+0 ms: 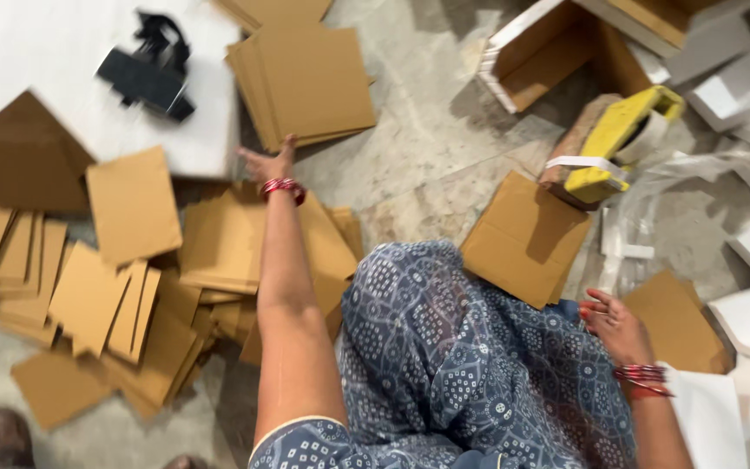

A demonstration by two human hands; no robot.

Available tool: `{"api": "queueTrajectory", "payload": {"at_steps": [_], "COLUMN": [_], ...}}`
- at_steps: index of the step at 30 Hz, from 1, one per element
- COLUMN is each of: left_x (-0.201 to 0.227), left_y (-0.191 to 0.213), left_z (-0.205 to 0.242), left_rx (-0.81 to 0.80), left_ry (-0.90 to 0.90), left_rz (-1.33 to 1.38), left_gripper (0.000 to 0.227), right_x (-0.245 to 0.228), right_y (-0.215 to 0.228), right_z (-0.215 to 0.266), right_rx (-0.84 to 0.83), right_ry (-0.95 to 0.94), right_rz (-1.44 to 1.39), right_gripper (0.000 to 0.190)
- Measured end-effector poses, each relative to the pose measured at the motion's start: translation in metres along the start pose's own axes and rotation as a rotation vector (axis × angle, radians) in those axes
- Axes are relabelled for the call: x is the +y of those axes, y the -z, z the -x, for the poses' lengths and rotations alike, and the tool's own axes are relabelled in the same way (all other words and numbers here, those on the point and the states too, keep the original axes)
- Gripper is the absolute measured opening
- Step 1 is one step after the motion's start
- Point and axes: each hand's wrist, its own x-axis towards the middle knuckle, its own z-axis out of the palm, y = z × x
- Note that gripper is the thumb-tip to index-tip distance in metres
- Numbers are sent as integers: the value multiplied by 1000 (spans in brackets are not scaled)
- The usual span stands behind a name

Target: The person sits on the floor and assembles small cardboard boxes by inserting white foam inserts into the cardboard frames and securing them with a tape dispenser. The person repeatedly picks up flat cardboard pieces, folds them, inserts the foam, and tapes the edges to create finished boxes.

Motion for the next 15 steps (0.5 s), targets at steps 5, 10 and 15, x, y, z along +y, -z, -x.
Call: {"api": "queueTrajectory", "payload": {"at_steps": [5,10,15], "left_x": [33,56,64], "left_y": [-20,-19,-27], "left_z": [-18,-9,-27], "left_rx": [112,39,-66], "left_ry": [-188,17,-123], "left_rz": [332,445,439], "left_gripper": [150,128,120], "right_x": [-21,-30,-9], "right_y": [63,44,34], "right_z": [44,61,73], "right_rx": [48,-2,-181], "right_ry": [-173,-280,-325], "right_rz": [335,453,309], "right_gripper": [55,57,56]}}
